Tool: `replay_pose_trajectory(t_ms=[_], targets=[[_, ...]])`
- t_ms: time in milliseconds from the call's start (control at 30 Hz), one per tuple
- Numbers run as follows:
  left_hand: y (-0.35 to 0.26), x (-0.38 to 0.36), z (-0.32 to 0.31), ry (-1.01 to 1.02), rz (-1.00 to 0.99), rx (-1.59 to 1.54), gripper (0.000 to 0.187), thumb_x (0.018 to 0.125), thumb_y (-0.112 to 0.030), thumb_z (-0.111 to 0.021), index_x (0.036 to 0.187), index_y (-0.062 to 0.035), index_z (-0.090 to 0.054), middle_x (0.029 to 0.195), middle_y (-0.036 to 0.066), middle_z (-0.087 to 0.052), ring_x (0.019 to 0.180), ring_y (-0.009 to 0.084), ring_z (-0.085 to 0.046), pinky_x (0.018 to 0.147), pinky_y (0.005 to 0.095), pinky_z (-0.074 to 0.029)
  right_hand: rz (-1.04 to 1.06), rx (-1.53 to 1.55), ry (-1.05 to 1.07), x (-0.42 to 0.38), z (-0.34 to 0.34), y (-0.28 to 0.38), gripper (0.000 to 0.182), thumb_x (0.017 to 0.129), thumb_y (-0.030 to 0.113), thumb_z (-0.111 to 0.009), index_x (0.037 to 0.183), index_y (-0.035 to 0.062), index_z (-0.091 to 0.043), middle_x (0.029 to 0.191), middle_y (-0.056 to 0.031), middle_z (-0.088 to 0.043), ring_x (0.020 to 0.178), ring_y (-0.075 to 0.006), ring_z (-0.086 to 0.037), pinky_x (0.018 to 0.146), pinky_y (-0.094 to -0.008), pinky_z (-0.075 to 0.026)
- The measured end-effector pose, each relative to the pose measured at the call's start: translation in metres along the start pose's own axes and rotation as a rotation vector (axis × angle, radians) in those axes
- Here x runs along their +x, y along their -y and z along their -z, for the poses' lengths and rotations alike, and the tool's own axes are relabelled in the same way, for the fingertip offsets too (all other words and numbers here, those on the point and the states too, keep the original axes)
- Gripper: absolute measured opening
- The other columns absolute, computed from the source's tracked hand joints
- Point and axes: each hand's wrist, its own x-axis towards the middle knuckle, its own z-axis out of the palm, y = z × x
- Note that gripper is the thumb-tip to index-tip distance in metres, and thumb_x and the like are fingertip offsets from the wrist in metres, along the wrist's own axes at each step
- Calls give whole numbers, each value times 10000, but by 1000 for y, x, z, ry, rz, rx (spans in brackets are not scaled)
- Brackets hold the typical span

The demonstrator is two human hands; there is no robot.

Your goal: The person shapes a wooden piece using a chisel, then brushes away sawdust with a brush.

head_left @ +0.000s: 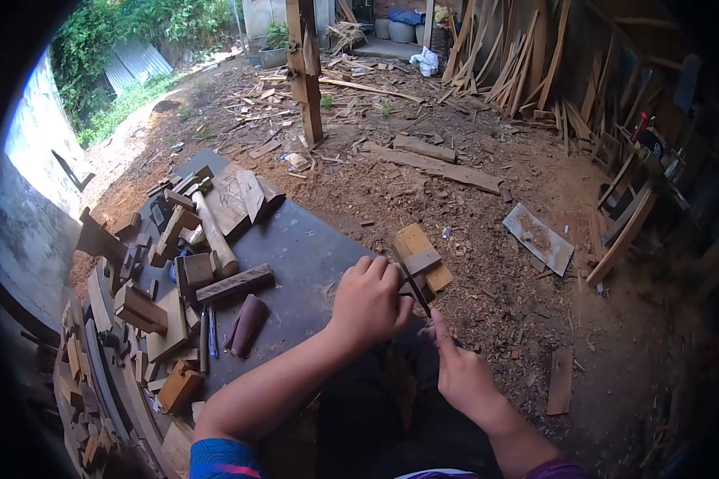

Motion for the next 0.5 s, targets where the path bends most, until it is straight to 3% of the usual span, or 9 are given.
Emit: replay_pose_trajectory(t_ms=[133, 200, 333, 433, 500], targets=[[1, -1, -1, 44, 9, 1, 400, 745, -203, -674, 1065, 37, -667, 1009, 184, -649, 964, 373, -621, 873, 452, -529, 47, -64, -1, 56, -6, 7, 924, 882, 18, -570, 1673, 175, -119, 796, -234, -682, 709, -447, -698, 644, -565, -569], [5, -2, -3, -39, -19, -23, 392, 742, -197, -672, 1056, 38, -672, 995, 180, -649, 960, 371, -628, 861, 452, -537, 56, -18, -11, 74, -5, 13, 941, 869, 2, -578, 1672, 178, -121, 839, -244, -682, 754, -448, -702, 662, -563, -572], [4, -3, -1, -50, -13, -50, 366, 743, -205, -677, 1025, 27, -668, 980, 172, -646, 945, 363, -631, 853, 449, -542, 28, 14, -21, 24, -7, 5, 894, 901, -5, -558, 1671, 156, -135, 796, -258, -682, 699, -450, -695, 634, -577, -548], [4, 2, -2, -99, -51, -23, 326, 744, -243, -699, 937, 13, -641, 925, 175, -622, 906, 364, -620, 824, 439, -541, 92, 40, -98, 14, 1, 0, 805, 950, -9, -507, 1666, 148, -173, 799, -267, -688, 717, -475, -689, 620, -596, -508], [7, 1, -10, -167, -74, -36, 288, 749, -246, -692, 788, 21, -591, 845, 180, -614, 844, 372, -619, 760, 458, -541, 51, 56, -113, 19, -9, 11, 771, 970, -3, -493, 1661, 161, -193, 831, -278, -695, 754, -497, -682, 631, -601, -490]])
